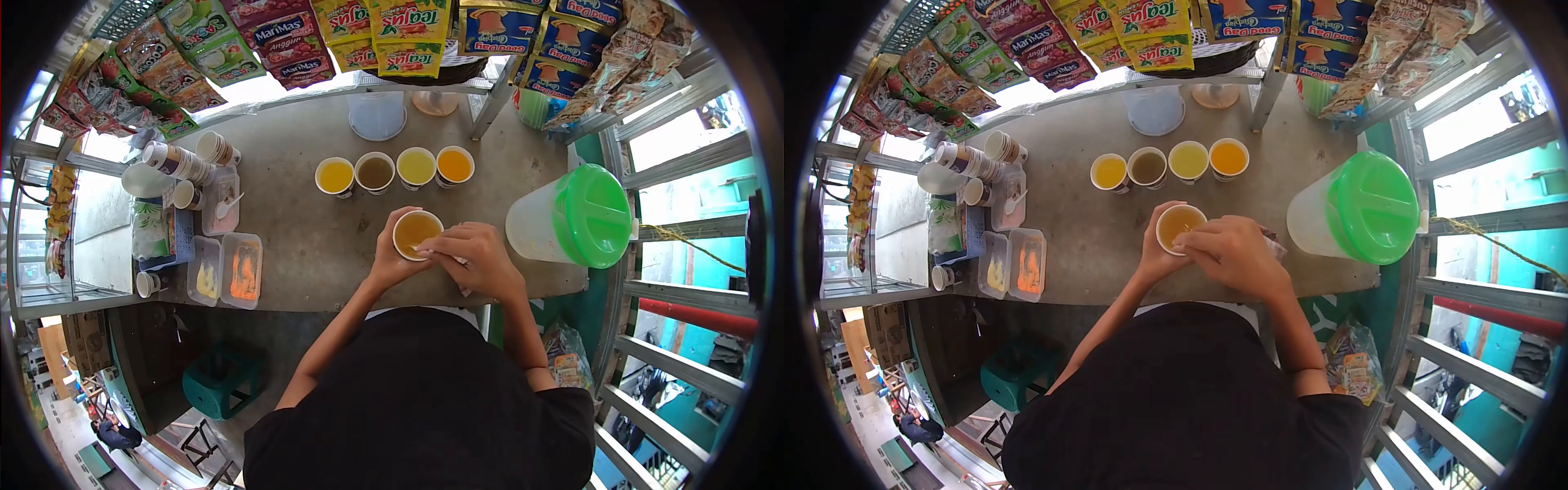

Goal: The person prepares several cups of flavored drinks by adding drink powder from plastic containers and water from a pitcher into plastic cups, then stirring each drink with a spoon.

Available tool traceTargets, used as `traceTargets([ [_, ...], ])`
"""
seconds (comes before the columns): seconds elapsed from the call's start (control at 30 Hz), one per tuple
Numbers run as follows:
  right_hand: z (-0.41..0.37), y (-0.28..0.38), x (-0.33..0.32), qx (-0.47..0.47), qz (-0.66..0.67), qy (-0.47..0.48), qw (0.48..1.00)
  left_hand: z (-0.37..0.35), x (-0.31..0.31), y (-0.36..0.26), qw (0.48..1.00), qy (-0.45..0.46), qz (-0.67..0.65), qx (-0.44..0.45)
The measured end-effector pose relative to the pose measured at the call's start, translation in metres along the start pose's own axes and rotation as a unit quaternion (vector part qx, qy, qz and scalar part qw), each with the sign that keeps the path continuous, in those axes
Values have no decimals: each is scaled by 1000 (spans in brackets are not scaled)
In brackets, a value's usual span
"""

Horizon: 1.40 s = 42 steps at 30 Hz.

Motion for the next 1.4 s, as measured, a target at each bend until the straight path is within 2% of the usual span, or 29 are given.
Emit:
traceTargets([
  [0.07, 0, -3, 1, 6, -16, 12, 1000, -1, 1, -2, 1000, 1, -1, 2],
  [0.13, 1, -6, -5, 28, -96, -29, 995, 0, 4, -7, 1000, -8, 4, 7],
  [0.17, 1, -5, -2, 28, -97, -29, 994, 0, 5, -5, 1000, -8, 4, 7],
  [0.27, 0, -1, -1, 47, -42, -59, 996, -1, 7, -2, 1000, 5, -5, 18],
  [0.33, 2, 8, 1, 30, 27, -11, 999, -2, 8, -1, 1000, 14, 20, 9],
  [0.47, -1, -7, -4, 65, 5, 24, 998, -3, 11, -6, 1000, 14, 9, 4],
  [0.53, 2, -5, -13, 39, -64, -43, 996, -2, 11, -8, 1000, 3, 17, 15],
  [0.57, 2, -5, -10, 39, -64, -44, 996, -2, 12, -8, 1000, 4, 17, 15],
  [0.67, 0, 1, -6, 32, -42, -67, 996, -1, 10, -6, 1000, 8, 14, 15],
  [0.73, 0, 9, 0, 7, 8, -27, 1000, -1, 9, -1, 1000, 18, -5, 7],
  [0.87, 0, 1, -5, 26, 52, -18, 998, -2, 7, -1, 1000, 14, -5, 5],
  [0.93, 3, -3, -13, 27, -65, -49, 996, 0, 9, -10, 1000, -1, 19, 15],
  [1.07, 4, 3, -8, 13, -80, -71, 994, 1, 9, -6, 1000, 0, 7, 22],
  [1.13, 3, 8, -4, -2, 0, -58, 998, 1, 8, -5, 1000, 4, 20, 16],
  [1.27, 1, 0, -8, 13, 22, -8, 1000, 1, 6, -5, 1000, 7, -2, 9],
  [1.33, 2, -7, -11, 39, -70, -16, 997, 1, 7, -11, 1000, -6, 25, 19],
  [1.4, 4, -3, -12, 40, -71, -36, 996, 2, 8, -12, 999, -6, 20, 26],
])
Point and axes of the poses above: each hand's wrist, its own z-axis towards the middle knuckle, its own x-axis out of the palm, y = z × x, the point moved 8 cm from there along z, towards the middle knuckle, and after that the axes turned 5 degrees about -y, right-handed, at the moved point
